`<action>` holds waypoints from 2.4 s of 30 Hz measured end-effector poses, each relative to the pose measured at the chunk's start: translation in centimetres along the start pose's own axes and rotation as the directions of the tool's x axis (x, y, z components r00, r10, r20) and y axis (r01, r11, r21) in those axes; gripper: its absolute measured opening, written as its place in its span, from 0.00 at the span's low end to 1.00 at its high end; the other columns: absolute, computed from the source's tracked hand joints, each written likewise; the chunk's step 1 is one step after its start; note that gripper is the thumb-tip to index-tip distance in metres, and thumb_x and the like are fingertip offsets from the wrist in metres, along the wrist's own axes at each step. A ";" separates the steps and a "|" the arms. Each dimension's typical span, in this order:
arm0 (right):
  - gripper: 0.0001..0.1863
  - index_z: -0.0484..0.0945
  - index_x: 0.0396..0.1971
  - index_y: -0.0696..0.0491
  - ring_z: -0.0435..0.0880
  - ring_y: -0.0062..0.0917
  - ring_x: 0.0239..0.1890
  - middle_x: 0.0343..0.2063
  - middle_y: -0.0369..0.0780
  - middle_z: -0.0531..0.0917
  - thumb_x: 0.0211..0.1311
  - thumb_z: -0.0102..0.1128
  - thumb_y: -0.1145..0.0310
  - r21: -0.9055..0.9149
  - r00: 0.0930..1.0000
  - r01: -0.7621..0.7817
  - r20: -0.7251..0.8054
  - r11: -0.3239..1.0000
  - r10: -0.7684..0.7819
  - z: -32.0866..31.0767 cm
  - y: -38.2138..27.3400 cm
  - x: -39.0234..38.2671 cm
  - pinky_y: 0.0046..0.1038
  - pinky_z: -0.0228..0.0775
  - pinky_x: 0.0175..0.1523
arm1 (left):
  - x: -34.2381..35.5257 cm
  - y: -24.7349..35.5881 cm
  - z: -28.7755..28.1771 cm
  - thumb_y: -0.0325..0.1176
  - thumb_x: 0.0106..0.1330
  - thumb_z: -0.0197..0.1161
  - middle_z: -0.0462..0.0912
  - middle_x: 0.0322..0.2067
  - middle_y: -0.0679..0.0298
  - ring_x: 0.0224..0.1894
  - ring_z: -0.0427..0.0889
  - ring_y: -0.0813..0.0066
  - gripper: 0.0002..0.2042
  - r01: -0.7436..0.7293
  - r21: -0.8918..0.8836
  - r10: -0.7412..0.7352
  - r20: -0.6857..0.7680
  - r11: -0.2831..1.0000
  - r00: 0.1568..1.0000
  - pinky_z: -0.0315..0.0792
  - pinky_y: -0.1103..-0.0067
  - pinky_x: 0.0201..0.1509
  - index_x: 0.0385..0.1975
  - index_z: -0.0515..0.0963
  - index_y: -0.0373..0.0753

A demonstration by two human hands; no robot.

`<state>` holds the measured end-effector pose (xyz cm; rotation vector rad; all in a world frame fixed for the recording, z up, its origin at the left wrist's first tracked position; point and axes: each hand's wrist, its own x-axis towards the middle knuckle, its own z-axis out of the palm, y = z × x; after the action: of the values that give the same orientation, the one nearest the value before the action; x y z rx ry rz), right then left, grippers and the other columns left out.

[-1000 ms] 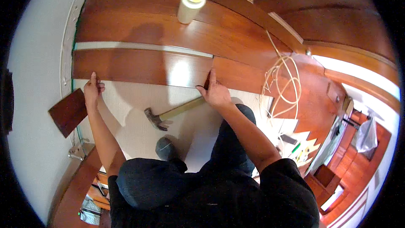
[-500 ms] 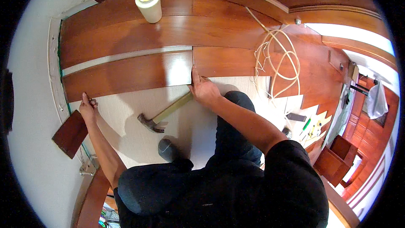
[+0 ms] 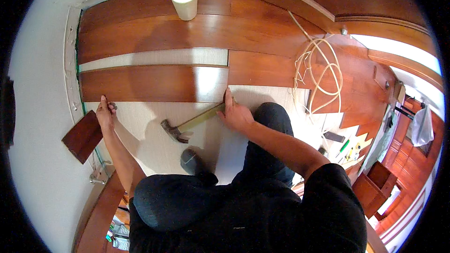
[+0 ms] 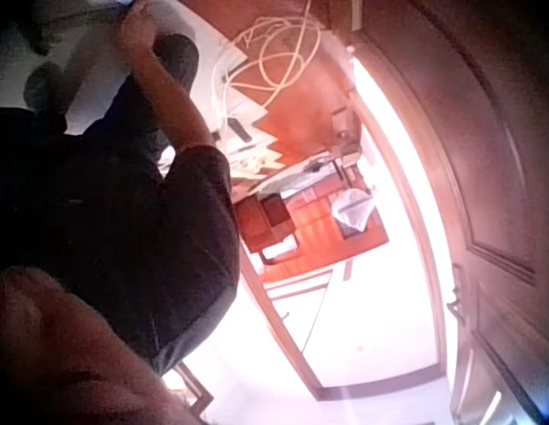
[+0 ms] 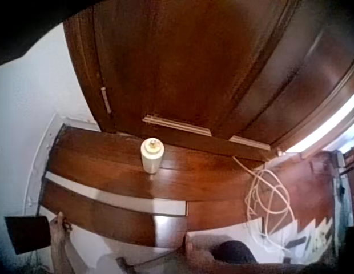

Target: The person installs wooden floorboards on a subfloor. The person applies glue from a bottle, positions the boards, uses a hammer and a pry bar to tighten the joints, and secures the boards using a pneumatic nail gun.

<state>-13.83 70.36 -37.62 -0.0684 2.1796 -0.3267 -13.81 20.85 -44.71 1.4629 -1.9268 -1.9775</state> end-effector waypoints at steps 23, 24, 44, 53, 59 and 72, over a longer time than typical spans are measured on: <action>0.22 0.76 0.49 0.60 0.84 0.28 0.39 0.36 0.43 0.85 0.64 0.71 0.61 0.318 0.906 0.311 -0.385 0.895 -0.178 1.6 3.6 3.1 0.29 0.75 0.46 | 1.4 -3.3 -2.6 0.48 0.74 0.62 0.77 0.19 0.65 0.20 0.75 0.76 0.21 -0.118 0.097 0.114 0.052 0.988 0.992 0.72 0.76 0.25 0.26 0.79 0.35; 0.23 0.76 0.49 0.61 0.84 0.30 0.40 0.38 0.44 0.85 0.64 0.70 0.61 0.279 0.919 0.257 -0.367 0.925 -0.145 1.7 3.4 2.1 0.31 0.75 0.48 | 0.6 -3.7 -2.7 0.49 0.73 0.62 0.77 0.19 0.64 0.19 0.76 0.76 0.22 -0.105 0.064 0.102 0.040 0.992 0.994 0.73 0.76 0.24 0.26 0.79 0.34; 0.26 0.75 0.54 0.59 0.80 0.52 0.54 0.48 0.55 0.83 0.69 0.60 0.51 0.292 0.980 0.157 -0.163 0.943 -0.112 1.5 2.0 0.3 0.45 0.72 0.58 | -3.1 -3.7 -3.9 0.47 0.76 0.61 0.73 0.20 0.71 0.21 0.71 0.83 0.18 0.047 -0.125 -0.039 0.068 0.991 0.997 0.68 0.84 0.25 0.28 0.74 0.41; 0.28 0.75 0.51 0.60 0.81 0.53 0.52 0.46 0.56 0.83 0.69 0.59 0.48 0.300 0.983 0.143 -0.155 0.943 -0.100 1.6 2.3 1.0 0.45 0.73 0.56 | -3.4 -3.0 -3.7 0.47 0.75 0.62 0.73 0.20 0.71 0.21 0.71 0.83 0.17 0.066 -0.067 -0.062 0.050 0.996 0.997 0.68 0.84 0.25 0.29 0.74 0.41; 0.27 0.76 0.51 0.59 0.82 0.51 0.51 0.45 0.55 0.84 0.68 0.61 0.49 0.323 0.984 0.129 -0.162 0.937 -0.080 1.2 2.7 1.0 0.44 0.74 0.56 | -3.2 -3.2 -3.4 0.46 0.74 0.63 0.73 0.20 0.71 0.21 0.70 0.83 0.17 0.070 -0.077 -0.068 0.034 0.995 0.997 0.68 0.84 0.26 0.28 0.75 0.41; 0.30 0.71 0.61 0.63 0.84 0.34 0.54 0.53 0.49 0.85 0.68 0.67 0.59 0.399 0.986 0.144 -0.139 0.906 -0.096 4.3 7.0 3.6 0.33 0.74 0.59 | -2.6 -4.3 -2.7 0.50 0.72 0.64 0.80 0.30 0.67 0.28 0.76 0.80 0.21 -0.016 0.011 0.016 0.008 1.000 1.000 0.76 0.79 0.32 0.43 0.81 0.33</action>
<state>-12.00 75.60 -44.62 0.0524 2.1809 -0.8709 -8.28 21.36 -46.09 1.4392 -1.9493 -1.9721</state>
